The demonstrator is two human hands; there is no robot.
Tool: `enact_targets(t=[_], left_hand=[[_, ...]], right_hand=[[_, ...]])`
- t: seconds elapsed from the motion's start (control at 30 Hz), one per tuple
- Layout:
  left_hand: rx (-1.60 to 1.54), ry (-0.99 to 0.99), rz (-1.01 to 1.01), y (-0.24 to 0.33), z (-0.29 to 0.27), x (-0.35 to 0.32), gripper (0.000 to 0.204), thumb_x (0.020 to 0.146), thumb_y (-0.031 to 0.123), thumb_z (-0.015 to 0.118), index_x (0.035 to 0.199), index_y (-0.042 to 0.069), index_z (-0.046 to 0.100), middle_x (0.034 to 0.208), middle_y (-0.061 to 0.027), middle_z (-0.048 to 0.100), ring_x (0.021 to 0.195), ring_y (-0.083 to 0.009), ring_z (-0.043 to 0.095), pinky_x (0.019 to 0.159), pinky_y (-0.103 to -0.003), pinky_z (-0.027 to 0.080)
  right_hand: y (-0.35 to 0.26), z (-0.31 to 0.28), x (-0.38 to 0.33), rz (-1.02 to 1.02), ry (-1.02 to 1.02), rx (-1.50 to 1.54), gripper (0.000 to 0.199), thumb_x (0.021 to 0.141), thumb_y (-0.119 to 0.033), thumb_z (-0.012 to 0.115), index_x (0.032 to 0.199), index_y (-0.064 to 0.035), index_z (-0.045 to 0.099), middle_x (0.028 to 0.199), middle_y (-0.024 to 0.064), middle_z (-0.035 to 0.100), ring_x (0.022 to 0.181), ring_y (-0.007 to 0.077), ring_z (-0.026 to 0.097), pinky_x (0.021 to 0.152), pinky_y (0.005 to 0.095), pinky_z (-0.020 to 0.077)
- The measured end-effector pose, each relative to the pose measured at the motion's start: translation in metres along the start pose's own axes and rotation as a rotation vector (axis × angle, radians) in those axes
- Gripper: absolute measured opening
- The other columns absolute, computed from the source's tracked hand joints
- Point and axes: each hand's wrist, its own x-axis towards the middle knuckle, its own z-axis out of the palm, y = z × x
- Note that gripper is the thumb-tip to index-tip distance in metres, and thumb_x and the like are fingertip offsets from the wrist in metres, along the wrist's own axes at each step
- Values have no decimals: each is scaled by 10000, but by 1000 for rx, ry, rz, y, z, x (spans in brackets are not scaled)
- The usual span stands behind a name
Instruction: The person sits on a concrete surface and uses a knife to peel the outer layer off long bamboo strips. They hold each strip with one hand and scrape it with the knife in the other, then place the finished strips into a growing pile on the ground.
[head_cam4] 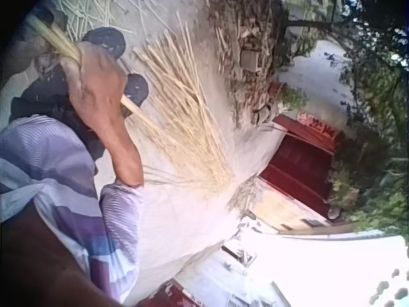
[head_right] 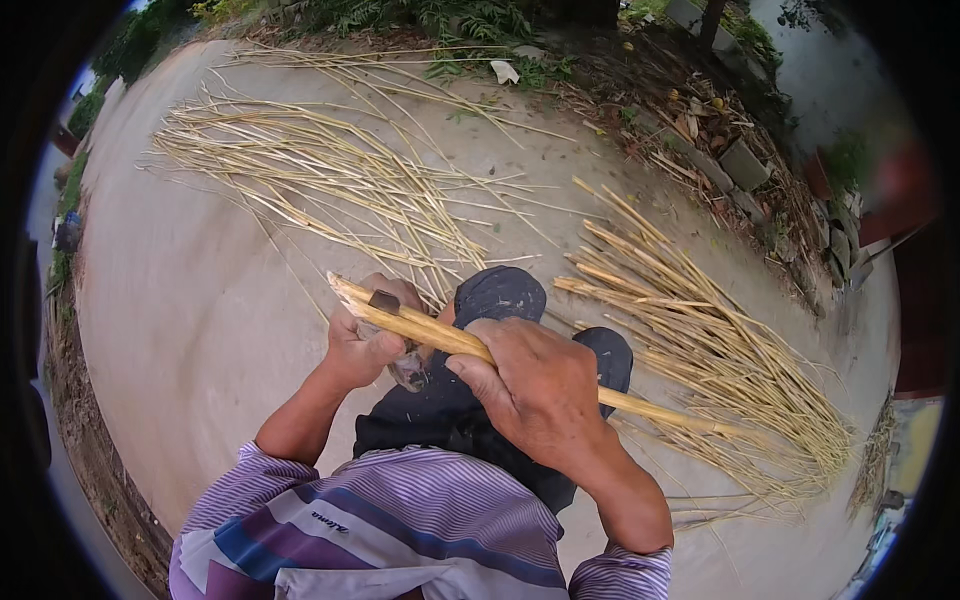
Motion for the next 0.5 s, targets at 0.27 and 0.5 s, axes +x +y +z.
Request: enact_targets(t=[0.27,0.5], left_hand=[[-15,145,0,23,-15,5,509,915,514,616,878,10,552,646,-72,548,520,-133,512,468,-269,421],[-173,171,146,26,22,7,509,901,552,601,860,64,463,626,-56,510,477,-122,485,450,-250,421]], right_hand=[[12,-37,-1,201,-327,82,219,898,-255,657,923,-45,601,728,146,591,635,356,590,548,422,445],[3,-26,0,145,-280,83,256,927,-281,615,861,-46,536,697,151,576,613,371,580,540,443,436]])
